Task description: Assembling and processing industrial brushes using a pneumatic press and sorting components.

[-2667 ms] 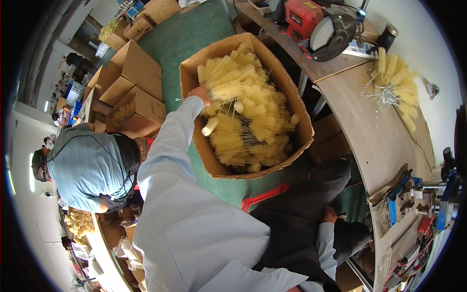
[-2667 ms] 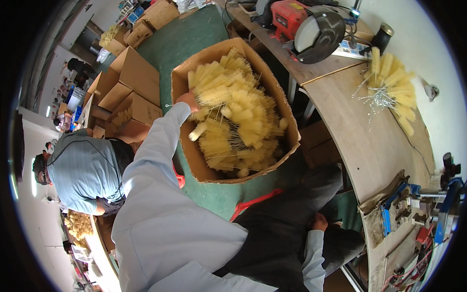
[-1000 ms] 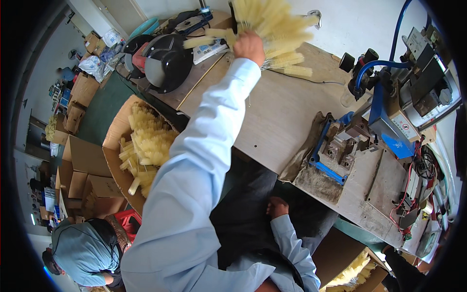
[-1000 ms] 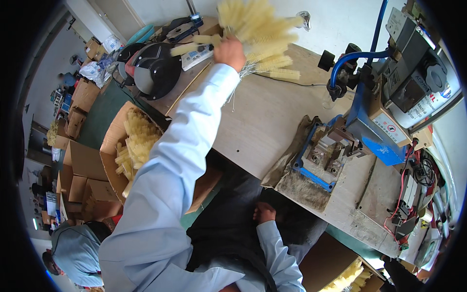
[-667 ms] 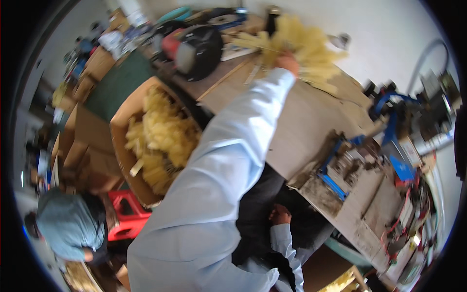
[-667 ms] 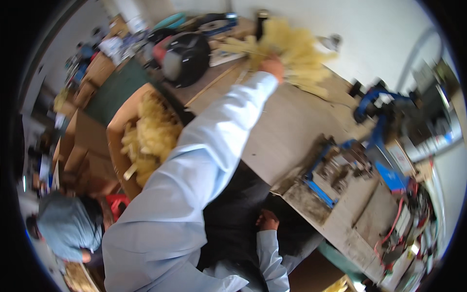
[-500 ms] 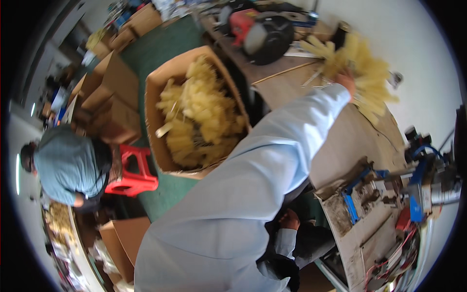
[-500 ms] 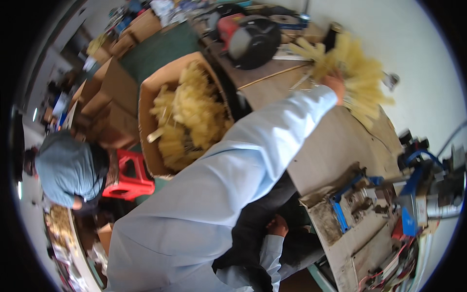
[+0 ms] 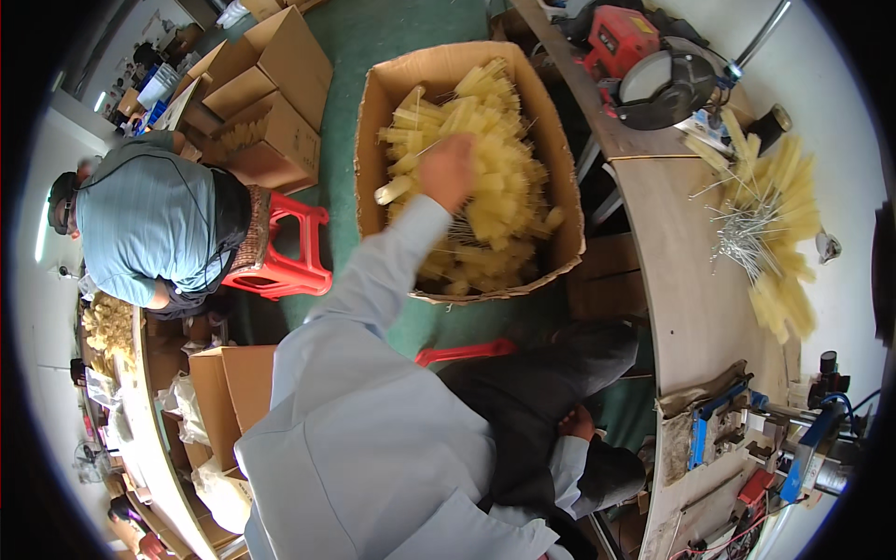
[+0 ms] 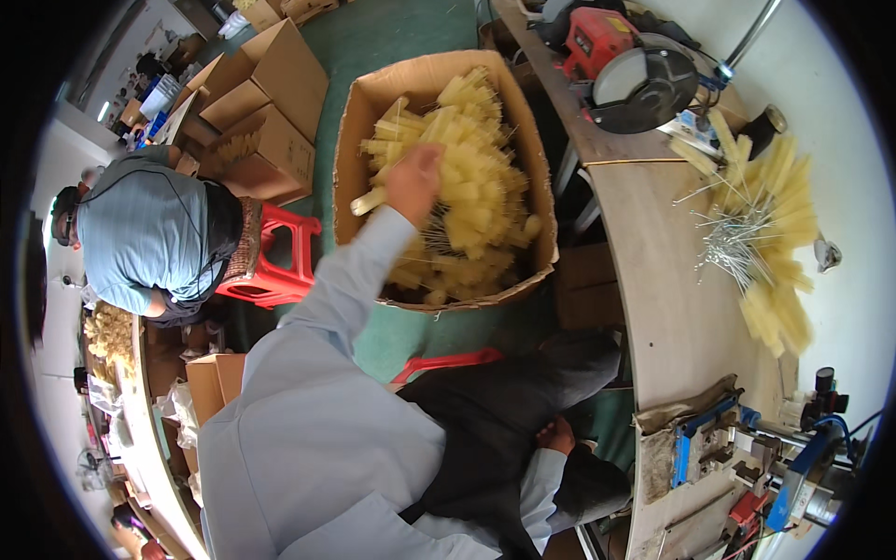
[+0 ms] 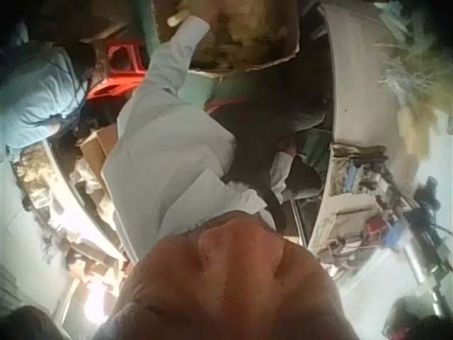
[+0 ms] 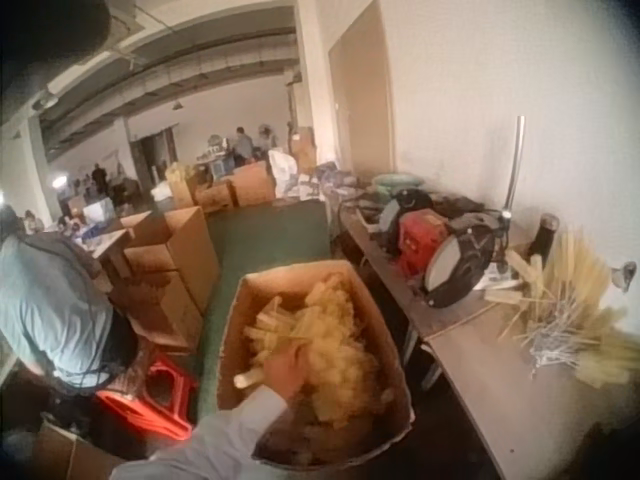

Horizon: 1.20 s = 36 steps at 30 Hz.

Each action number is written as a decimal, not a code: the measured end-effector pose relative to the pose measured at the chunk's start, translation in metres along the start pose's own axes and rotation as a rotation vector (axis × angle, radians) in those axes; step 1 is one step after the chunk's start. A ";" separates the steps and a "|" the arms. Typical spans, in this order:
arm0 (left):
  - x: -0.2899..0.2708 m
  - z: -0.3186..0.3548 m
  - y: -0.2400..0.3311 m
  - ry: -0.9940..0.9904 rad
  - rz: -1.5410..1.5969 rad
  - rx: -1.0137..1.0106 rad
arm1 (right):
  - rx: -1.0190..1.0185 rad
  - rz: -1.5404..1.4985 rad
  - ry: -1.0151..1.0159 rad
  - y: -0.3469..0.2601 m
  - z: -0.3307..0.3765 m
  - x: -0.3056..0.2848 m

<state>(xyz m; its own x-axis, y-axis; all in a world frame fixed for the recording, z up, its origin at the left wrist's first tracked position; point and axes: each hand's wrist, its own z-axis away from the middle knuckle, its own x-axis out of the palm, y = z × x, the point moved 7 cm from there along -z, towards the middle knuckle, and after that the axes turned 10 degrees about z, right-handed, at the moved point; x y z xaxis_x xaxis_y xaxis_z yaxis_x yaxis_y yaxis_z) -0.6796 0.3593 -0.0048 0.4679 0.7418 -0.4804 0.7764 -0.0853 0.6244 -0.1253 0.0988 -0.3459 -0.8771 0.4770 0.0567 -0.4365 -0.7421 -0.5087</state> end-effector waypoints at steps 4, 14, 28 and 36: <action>-0.043 -0.043 -0.160 -0.297 -0.207 -0.378 | -0.010 0.050 0.041 0.003 -0.009 -0.004; 0.031 -0.059 -0.264 -0.386 -0.292 -0.391 | -0.084 0.137 0.125 0.003 -0.006 -0.009; 0.076 -0.080 -0.301 -0.642 -0.526 -0.322 | -0.149 0.144 0.156 0.008 -0.005 -0.006; -0.033 -0.150 -0.211 -0.212 0.587 -0.389 | -0.158 0.258 0.151 0.009 -0.010 -0.013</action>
<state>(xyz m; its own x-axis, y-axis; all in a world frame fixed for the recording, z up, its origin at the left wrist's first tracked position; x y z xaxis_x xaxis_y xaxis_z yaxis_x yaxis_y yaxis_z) -0.9220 0.4528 -0.0279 0.8627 0.4986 -0.0841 0.1853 -0.1570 0.9700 -0.1156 0.0910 -0.3597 -0.9097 0.3563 -0.2135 -0.1570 -0.7708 -0.6174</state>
